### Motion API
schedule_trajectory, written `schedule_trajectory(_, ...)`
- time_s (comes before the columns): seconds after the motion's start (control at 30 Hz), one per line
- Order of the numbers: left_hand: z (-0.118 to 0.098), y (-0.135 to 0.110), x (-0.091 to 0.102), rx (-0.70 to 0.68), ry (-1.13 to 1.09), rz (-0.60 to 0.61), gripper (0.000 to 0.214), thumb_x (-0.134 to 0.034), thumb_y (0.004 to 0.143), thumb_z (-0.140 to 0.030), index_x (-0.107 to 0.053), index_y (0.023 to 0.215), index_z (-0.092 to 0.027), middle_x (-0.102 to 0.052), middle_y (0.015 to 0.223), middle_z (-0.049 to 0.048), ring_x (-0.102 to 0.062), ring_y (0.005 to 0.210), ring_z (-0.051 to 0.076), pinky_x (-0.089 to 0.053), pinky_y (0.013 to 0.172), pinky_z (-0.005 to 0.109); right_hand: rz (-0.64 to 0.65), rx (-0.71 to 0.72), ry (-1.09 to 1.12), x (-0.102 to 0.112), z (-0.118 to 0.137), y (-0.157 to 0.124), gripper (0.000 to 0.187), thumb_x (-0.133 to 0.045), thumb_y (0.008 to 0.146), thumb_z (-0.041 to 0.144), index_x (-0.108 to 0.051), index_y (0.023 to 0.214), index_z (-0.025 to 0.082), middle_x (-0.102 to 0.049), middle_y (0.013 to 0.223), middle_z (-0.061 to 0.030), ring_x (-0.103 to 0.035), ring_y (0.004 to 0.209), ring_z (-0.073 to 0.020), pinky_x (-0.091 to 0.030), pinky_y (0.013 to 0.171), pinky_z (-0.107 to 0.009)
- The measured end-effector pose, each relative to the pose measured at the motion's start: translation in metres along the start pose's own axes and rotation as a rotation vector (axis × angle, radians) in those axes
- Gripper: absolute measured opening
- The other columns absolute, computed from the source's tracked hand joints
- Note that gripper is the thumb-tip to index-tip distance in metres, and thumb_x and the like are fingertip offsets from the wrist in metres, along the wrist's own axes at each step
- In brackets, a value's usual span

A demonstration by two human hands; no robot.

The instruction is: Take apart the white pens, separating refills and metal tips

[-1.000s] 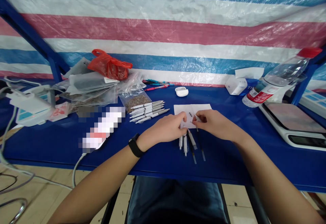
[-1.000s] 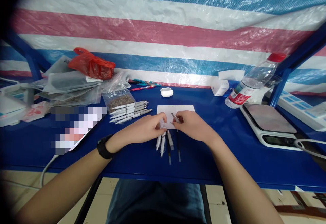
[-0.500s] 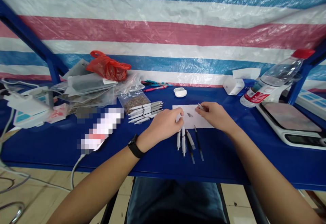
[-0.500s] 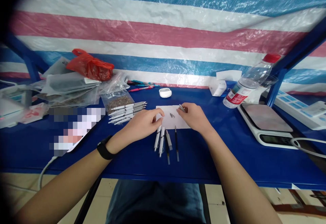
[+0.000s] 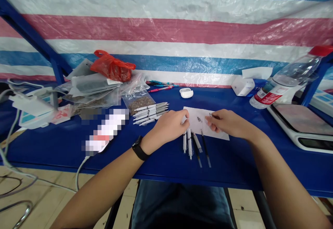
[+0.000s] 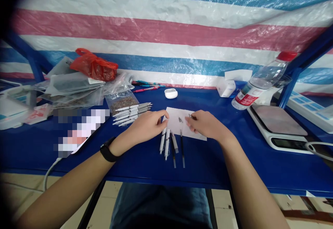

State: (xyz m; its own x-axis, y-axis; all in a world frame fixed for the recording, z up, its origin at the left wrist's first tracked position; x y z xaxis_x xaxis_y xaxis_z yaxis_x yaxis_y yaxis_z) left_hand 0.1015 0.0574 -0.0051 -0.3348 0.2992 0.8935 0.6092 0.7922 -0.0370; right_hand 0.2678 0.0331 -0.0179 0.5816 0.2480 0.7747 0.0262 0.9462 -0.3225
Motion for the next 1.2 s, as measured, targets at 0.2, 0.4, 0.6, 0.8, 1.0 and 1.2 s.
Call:
schedule_trajectory(0.2,0.000,0.000,0.000,-0.023,0.020,-0.010,0.024,-0.048,0.097,-0.028,-0.068,0.108,-0.021,-0.064,0.065,-0.0001,-0.060,0.062,0.019,-0.030,0.056,0.031,0.094,0.082,-0.115,-0.013,0.014,-0.009,0.063,-0.046,0.097,0.060,-0.057,0.049,0.021,-0.063,0.053,-0.0049,-0.059,0.052,-0.0172,-0.041,0.059,-0.030)
schedule_trajectory(0.4,0.000,-0.001,-0.001,0.000,0.034,0.015,0.026,-0.047,0.098,-0.030,-0.068,0.111,-0.021,-0.065,0.066,0.0003,-0.061,0.063,0.020,-0.031,0.055,0.031,0.229,0.082,-0.053,-0.035,0.021,-0.014,0.070,-0.048,0.092,0.073,-0.059,0.048,0.020,-0.068,0.057,-0.0077,-0.062,0.053,-0.0174,-0.044,0.061,-0.030)
schedule_trajectory(0.6,0.024,-0.004,0.037,0.124,0.201,-0.097,0.022,-0.051,0.097,-0.033,-0.068,0.108,-0.024,-0.072,0.081,0.0039,-0.067,0.083,0.025,-0.039,0.064,0.031,0.219,0.087,0.045,-0.032,0.016,-0.012,0.067,-0.052,0.090,0.073,-0.063,0.052,0.019,-0.068,0.058,-0.0066,-0.060,0.052,-0.0160,-0.044,0.057,-0.029)
schedule_trajectory(0.8,0.061,-0.011,0.059,0.340,0.367,-0.067,0.017,-0.063,0.085,-0.036,-0.067,0.093,-0.021,-0.074,0.096,0.0096,-0.068,0.090,0.029,-0.039,0.062,0.030,-0.039,0.085,0.011,-0.006,0.020,-0.011,0.063,-0.049,0.094,0.066,-0.061,0.052,0.021,-0.065,0.055,-0.0044,-0.057,0.049,-0.0161,-0.042,0.057,-0.031)
schedule_trajectory(1.0,0.056,-0.008,0.052,0.280,0.313,-0.032,0.013,-0.059,0.085,-0.031,-0.066,0.085,-0.020,-0.073,0.085,0.0085,-0.068,0.087,0.028,-0.038,0.061,0.030,-0.139,0.020,-0.049,0.008,0.023,-0.013,0.056,-0.048,0.097,0.054,-0.062,0.054,0.020,-0.064,0.057,-0.0034,-0.054,0.046,-0.0144,-0.040,0.056,-0.031)
schedule_trajectory(1.2,0.043,-0.009,0.037,0.095,0.228,0.097,0.016,-0.065,0.081,-0.038,-0.062,0.078,-0.022,-0.071,0.081,0.0031,-0.064,0.076,0.023,-0.035,0.061,0.030,-0.190,0.045,-0.050,0.013,0.023,-0.013,0.055,-0.047,0.097,0.054,-0.068,0.059,0.020,-0.064,0.058,-0.0031,-0.053,0.047,-0.0144,-0.039,0.058,-0.031)
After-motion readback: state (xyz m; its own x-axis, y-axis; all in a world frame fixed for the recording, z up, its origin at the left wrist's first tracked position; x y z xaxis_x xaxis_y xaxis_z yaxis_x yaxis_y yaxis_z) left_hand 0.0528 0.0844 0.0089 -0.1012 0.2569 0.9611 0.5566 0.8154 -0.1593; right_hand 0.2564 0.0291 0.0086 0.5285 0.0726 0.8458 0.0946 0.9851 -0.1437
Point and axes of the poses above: each hand's wrist, its own y-axis towards the middle knuckle, its own x-axis out of the back of the hand, z = x × y, the point moved 9 cm from there along y, towards the middle knuckle
